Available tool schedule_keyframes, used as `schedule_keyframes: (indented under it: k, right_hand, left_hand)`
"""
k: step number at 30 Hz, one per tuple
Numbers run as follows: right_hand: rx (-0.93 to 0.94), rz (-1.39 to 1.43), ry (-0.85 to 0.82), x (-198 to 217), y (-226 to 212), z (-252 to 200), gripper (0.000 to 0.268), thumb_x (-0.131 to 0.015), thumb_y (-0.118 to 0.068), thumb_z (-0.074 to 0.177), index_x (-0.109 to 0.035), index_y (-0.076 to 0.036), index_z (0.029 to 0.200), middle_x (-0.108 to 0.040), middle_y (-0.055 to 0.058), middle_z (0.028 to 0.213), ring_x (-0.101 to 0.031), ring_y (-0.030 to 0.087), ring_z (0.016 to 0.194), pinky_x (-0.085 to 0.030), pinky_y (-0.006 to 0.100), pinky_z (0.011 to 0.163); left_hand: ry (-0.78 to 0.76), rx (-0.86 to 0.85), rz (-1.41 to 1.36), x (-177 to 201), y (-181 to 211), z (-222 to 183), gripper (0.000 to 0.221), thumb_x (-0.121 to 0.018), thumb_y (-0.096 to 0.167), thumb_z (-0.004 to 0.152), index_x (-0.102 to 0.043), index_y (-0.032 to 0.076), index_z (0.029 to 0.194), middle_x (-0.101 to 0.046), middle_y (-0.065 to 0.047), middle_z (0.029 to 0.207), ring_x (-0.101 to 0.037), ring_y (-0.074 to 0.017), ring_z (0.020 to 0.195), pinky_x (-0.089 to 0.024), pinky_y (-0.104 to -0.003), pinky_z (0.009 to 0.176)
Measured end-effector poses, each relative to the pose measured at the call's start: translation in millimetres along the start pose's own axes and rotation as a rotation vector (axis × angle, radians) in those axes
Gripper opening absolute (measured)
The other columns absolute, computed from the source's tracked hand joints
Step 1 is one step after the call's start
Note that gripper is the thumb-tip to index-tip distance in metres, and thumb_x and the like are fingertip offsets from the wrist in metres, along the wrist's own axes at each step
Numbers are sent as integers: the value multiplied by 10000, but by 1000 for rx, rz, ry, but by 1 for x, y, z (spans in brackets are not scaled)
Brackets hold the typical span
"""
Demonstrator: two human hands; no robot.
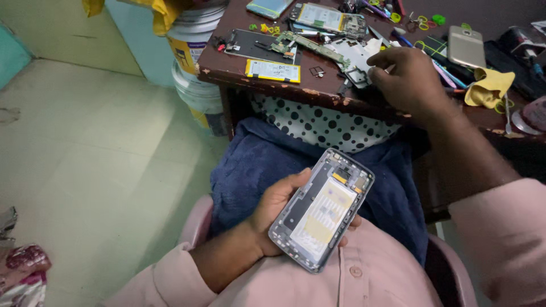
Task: The person wipes the back and internal frame of a disassembled smartphone with a yellow cloth. They then place a black plastic bracket over the camera module, connect a ribbon cable, and handle a small metal screw before picking up a green circuit board.
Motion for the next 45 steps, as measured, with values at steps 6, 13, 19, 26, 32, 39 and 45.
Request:
schedule_keyframes:
  k: [6, 13, 19, 26, 32, 39, 45]
  right_hand:
    - [152, -167, 12, -15, 5, 15, 309, -774, -252, 952, -772, -28, 1165, -745, 221, 1053, -721, 338, 919, -559, 450, 864]
    - [-17, -114, -38, -13, -3, 11, 274, -771, -250, 945, -782, -50, 1132, -753, 180, 1026, -728, 298, 881, -568, 429, 832]
    - [-86, 142, 36, -10, 6, 1, 166, -757, -172, 996, -742, -24, 1068, -752, 141, 991, -713, 194, 861, -565, 346, 789]
    - [106, 654, 247, -4, 21, -26, 40, -712, -15, 1069, -675, 0, 1077, -702, 73, 1023, -674, 114, 922, -550, 247, 850]
    - [-280, 768, 206, 3, -20, -99, 26, -645, -66, 1028, -653, -84, 1012, -642, 2, 911, -593, 96, 805, -482, 231, 738]
    - [-437, 1142, -73, -12, -74, -190, 68, -662, -27, 934, -689, 13, 982, -681, 55, 860, -601, 107, 764, -497, 245, 689]
    - [-524, 1212, -101, -20, -77, -211, 79, -675, -26, 933, -698, 24, 990, -694, 69, 846, -583, 103, 722, -473, 241, 643]
  left_hand:
    - [1, -33, 0, 2, 0, 2, 662, -476, 489, 1129, -480, -18, 1555, -589, -381, 1368, -646, -466, 1212, -520, -550, 1087]
    - [3, -88, 50, 2, -2, 3, 650, -489, 475, 1125, -498, -32, 1531, -598, -375, 1363, -641, -456, 1230, -509, -538, 1112]
    - [38, -90, 65, 2, -1, 4, 636, -483, 465, 1117, -511, -35, 1509, -615, -352, 1335, -655, -454, 1206, -529, -537, 1090]
    - [40, -252, 257, -5, -2, 5, 525, -481, 361, 1149, -432, 8, 1535, -645, -247, 1265, -678, -420, 1105, -572, -540, 984]
    - [364, -491, 658, -20, -3, 10, 775, -576, 142, 954, -153, 220, 1598, -577, -145, 1340, -638, -224, 1122, -572, -408, 947]
    - [357, -552, 1068, -27, -10, 3, 400, -689, 128, 1029, -591, -13, 1390, -668, -90, 1189, -629, -118, 1065, -545, -289, 941]
    - [348, -548, 1214, -27, -12, 1, 252, -710, 244, 1023, -686, 16, 1127, -699, -25, 1035, -608, -74, 981, -505, -233, 884]
Point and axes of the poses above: each hand's wrist, its own z-axis towards the middle knuckle, its own x-axis out of the back of the hand, y = z × x, the point moved 1 cm from there along z, towards the middle knuckle
